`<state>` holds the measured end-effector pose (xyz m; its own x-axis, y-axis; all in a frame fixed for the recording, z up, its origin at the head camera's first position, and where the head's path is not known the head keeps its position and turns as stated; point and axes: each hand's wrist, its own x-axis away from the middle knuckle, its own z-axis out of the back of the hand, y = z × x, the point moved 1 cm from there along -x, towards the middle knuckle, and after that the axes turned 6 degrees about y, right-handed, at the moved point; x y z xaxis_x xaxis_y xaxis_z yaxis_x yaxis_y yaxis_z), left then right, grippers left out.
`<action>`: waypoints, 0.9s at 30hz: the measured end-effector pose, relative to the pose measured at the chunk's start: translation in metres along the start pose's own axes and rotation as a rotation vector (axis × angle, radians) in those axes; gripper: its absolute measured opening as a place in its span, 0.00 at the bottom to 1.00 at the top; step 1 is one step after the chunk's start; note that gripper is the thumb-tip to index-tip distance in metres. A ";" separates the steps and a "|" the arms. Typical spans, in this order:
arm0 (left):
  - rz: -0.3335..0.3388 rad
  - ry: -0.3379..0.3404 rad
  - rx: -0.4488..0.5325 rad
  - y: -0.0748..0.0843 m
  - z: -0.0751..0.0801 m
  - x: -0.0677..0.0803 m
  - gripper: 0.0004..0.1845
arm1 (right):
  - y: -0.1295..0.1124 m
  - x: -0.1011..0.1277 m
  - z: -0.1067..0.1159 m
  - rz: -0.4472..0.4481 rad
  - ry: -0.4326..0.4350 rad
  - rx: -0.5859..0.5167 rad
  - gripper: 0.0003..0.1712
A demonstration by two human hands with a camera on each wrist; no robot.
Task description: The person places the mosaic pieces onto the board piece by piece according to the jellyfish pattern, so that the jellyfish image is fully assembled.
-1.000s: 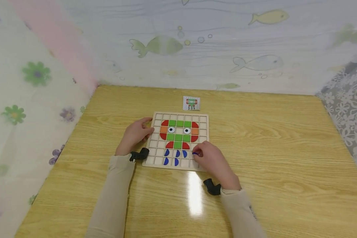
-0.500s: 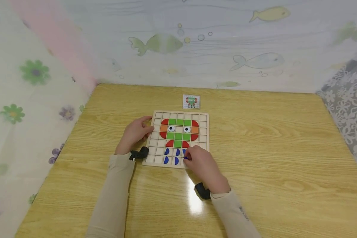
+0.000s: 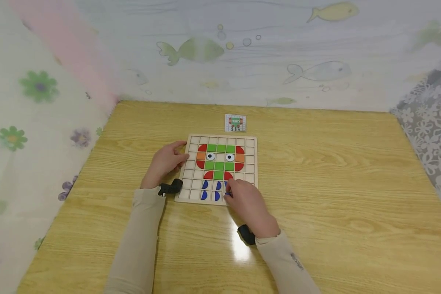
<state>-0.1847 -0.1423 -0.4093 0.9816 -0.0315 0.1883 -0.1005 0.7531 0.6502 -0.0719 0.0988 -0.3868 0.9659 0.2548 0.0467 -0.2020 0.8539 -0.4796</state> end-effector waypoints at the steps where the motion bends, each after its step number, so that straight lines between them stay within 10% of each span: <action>1: 0.001 0.000 0.001 0.000 0.000 0.000 0.29 | 0.000 0.000 0.000 0.002 -0.002 -0.001 0.08; 27: -0.015 -0.026 0.105 -0.006 0.005 0.001 0.26 | 0.037 -0.014 0.015 -0.084 0.054 -0.196 0.10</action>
<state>-0.1839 -0.1500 -0.4098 0.9788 -0.0599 0.1959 -0.1039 0.6793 0.7265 -0.0952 0.1340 -0.3919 0.9863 0.1574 0.0496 -0.0900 0.7653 -0.6374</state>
